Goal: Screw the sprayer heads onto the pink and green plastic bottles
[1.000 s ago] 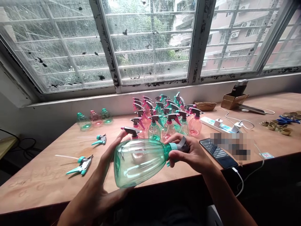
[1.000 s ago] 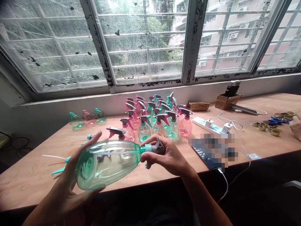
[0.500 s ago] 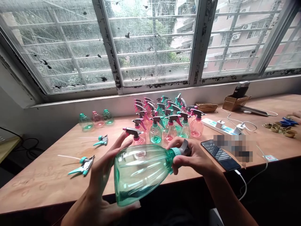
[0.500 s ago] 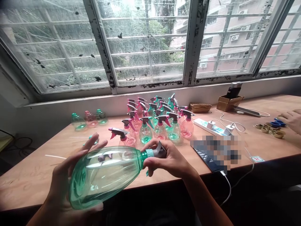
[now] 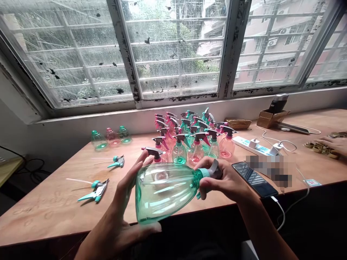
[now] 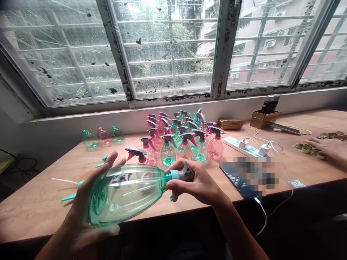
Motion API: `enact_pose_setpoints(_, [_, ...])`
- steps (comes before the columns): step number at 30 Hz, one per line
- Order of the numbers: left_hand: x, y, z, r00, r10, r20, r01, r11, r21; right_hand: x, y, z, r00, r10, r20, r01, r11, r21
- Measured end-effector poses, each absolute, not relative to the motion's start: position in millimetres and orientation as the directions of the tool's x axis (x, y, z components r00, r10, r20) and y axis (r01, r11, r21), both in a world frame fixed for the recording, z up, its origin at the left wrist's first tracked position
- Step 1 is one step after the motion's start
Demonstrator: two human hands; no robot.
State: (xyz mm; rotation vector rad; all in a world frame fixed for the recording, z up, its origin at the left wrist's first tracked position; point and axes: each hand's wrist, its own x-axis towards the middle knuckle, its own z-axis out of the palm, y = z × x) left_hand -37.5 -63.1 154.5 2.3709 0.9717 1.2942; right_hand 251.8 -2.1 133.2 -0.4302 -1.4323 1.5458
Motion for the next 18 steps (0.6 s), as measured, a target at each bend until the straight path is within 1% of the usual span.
enact_pose_setpoints(3, [-41.4, -67.1, 155.5, 0.481, 0.623, 0.617, 0.409, -0.782, 0.471, 251.9, 1.5, 133.9, -0.576, 0.773, 0.265, -0.386, 0.028, -0.922])
enact_pose_setpoints(5, [-45.1, -70.0, 155.3, 0.494, 0.613, 0.616, 0.431, -0.788, 0.439, 249.7, 3.2, 132.8, -0.598, 0.761, 0.251, -0.389, -0.002, -0.921])
enact_pose_setpoints(8, [-48.8, -70.7, 154.4, 0.458, 0.66, 0.595, 0.482, -0.747, 0.457, 244.3, 1.0, 130.3, -0.555, 0.783, 0.281, -0.417, 0.03, -0.908])
enact_pose_setpoints(11, [-49.4, -66.7, 154.4, 0.384, 0.704, 0.598, 0.477, -0.706, 0.524, 240.7, -5.3, 127.8, -0.457, 0.811, 0.365, -0.427, 0.159, -0.89])
enact_pose_setpoints(13, [-49.8, -64.2, 154.7, 0.373, 0.703, 0.605, 0.456, -0.707, 0.541, 240.9, -8.3, 126.5, -0.419, 0.814, 0.403, -0.41, 0.227, -0.884])
enact_pose_setpoints(15, [-51.5, -64.3, 155.1, 0.411, 0.671, 0.617, 0.441, -0.738, 0.51, 242.8, -8.3, 125.8, -0.455, 0.8, 0.39, -0.399, 0.209, -0.893])
enact_pose_setpoints(18, [-54.6, -69.6, 156.0, 0.484, 0.609, 0.628, 0.42, -0.791, 0.444, 244.9, -4.0, 125.9, -0.551, 0.76, 0.345, -0.415, 0.109, -0.903])
